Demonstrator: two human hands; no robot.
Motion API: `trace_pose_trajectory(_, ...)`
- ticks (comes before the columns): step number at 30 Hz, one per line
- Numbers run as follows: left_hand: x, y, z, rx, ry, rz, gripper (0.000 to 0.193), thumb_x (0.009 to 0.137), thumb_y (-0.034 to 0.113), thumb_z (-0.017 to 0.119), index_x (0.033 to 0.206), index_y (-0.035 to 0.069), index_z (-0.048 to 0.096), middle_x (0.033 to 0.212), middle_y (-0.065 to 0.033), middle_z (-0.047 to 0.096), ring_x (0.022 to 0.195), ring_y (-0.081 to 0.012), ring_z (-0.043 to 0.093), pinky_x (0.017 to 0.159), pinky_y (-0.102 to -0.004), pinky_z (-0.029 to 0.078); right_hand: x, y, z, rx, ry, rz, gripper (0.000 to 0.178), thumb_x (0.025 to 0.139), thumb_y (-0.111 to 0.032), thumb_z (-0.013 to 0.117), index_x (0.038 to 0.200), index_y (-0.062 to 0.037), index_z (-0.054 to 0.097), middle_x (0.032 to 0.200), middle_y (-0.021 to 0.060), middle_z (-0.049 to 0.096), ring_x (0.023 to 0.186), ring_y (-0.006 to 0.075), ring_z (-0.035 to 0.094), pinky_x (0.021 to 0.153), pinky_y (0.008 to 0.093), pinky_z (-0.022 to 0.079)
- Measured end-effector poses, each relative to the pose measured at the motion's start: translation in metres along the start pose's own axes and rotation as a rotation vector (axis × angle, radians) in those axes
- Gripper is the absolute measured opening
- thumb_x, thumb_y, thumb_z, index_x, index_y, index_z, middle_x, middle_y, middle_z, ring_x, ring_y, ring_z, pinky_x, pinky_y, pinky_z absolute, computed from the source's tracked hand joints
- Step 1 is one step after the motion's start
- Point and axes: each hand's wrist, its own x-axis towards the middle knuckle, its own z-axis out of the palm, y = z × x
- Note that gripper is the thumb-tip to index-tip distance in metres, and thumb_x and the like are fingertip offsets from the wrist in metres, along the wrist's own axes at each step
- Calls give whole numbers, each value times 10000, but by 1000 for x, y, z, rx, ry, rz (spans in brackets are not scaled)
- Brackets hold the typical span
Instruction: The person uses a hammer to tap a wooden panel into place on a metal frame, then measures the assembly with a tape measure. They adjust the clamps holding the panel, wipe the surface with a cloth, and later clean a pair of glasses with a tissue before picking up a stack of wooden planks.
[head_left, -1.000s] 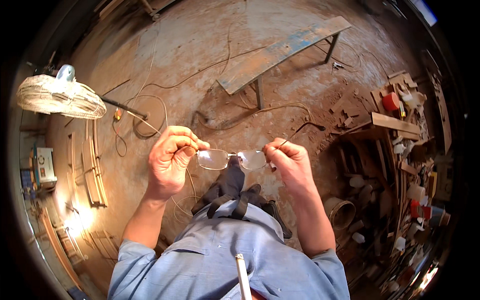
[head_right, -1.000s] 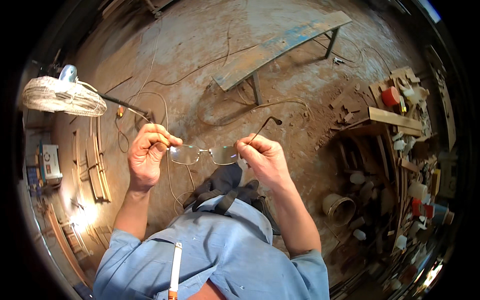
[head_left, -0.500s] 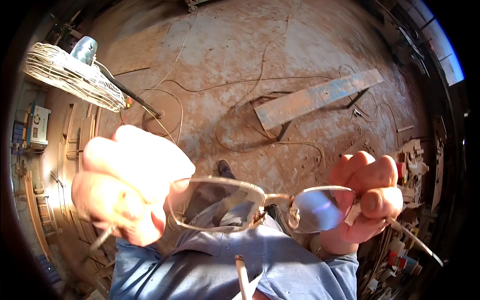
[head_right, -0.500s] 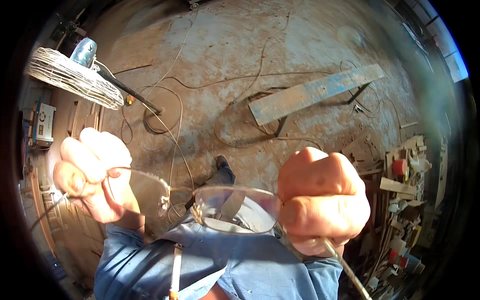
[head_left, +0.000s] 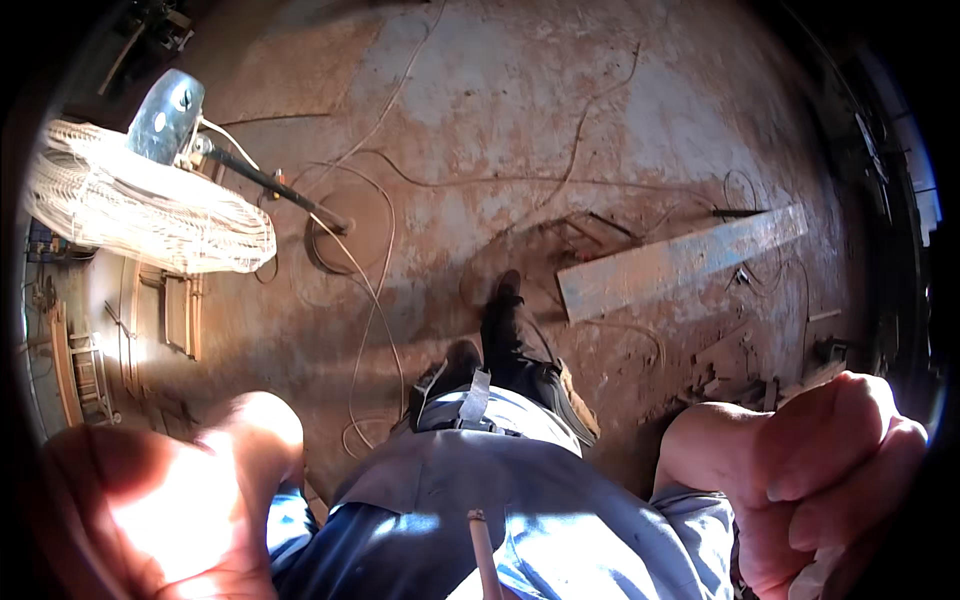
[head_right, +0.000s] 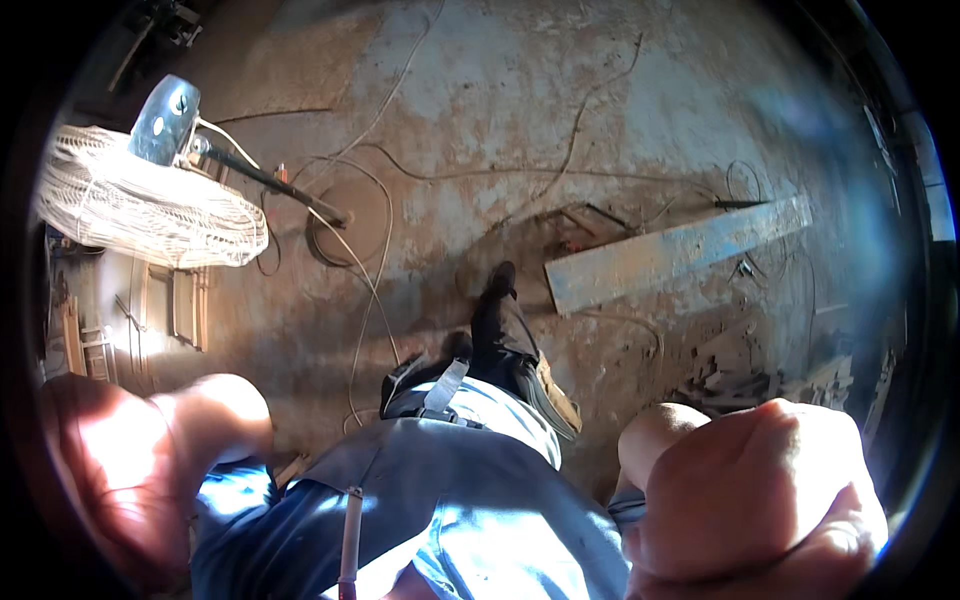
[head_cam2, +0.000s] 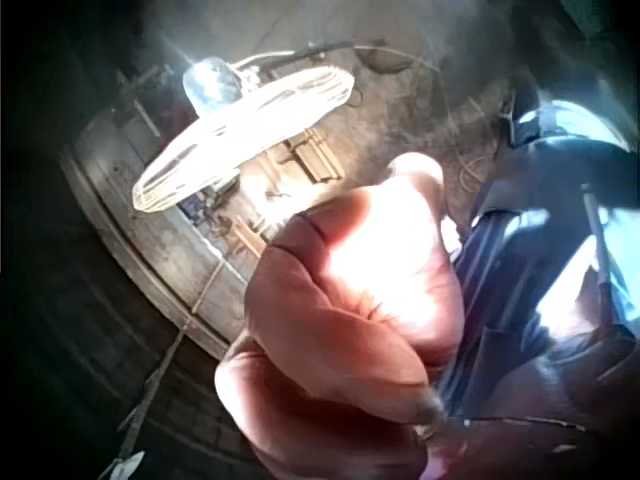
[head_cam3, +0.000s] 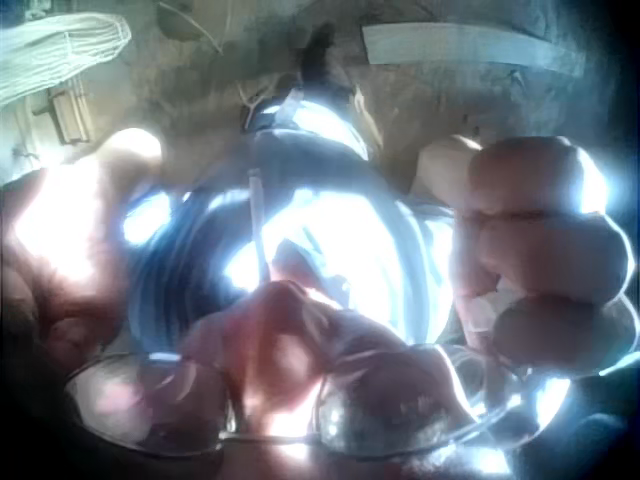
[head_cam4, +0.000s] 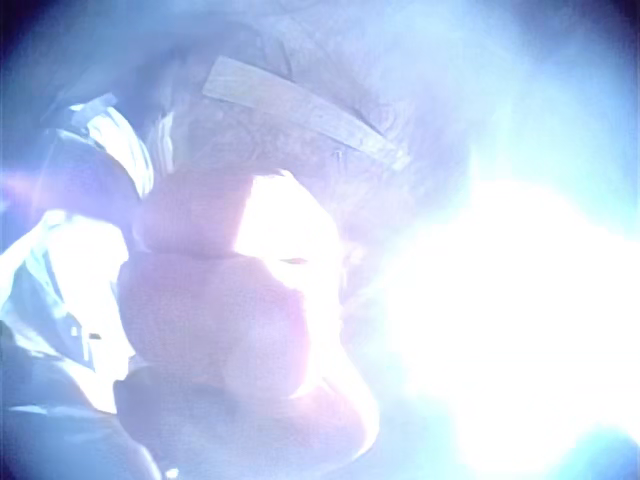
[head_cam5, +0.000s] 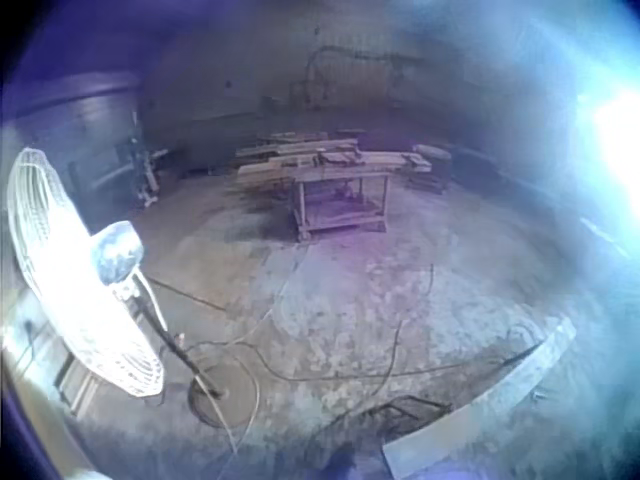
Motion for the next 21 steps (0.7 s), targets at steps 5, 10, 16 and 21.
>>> trace_pose_trajectory(5, 71, -62, -2, 71, -10, 82, 176, 838, -34, 517, 1003, 19, 548, 968, -127, 559, 834, -198, 585, 711, -296, 508, 39, 84, -38, -73, 82, -27, 215, 918, -283, 587, 894, -70, 608, 718, 24, 530, 505, 110, 467, 402, 250, 360)
trace_pose_trajectory(10, 144, -134, -6, 332, 89, 90, 240, 821, -73, 493, 1047, -8, 543, 1016, -150, 572, 866, -213, 620, 751, -305, 529, 9, 246, -78, 154, 553, 852, 258, 934, -306, 556, 997, -57, 581, 693, 31, 546, 480, 114, 493, 399, 261, 389)
trace_pose_trajectory(16, 92, -329, -22, 545, -252, -600, 281, 816, -39, 616, 1094, -16, 580, 1114, -137, 586, 934, -214, 630, 771, -301, 543, -52, 370, -134, 745, 667, 1485, 199, 950, -148, 530, 1135, -79, 553, 983, 97, 622, 875, 261, 640, 718, 378, 555)
trace_pose_trajectory(21, 81, -426, 1, 726, -584, -681, 444, 802, 38, 665, 1232, -8, 567, 1273, -186, 550, 1130, -341, 579, 904, -377, 518, -24, 432, -144, 825, 513, 1476, 306, 970, -146, 515, 1237, 1, 485, 1079, 110, 605, 924, 221, 637, 846, 372, 545)
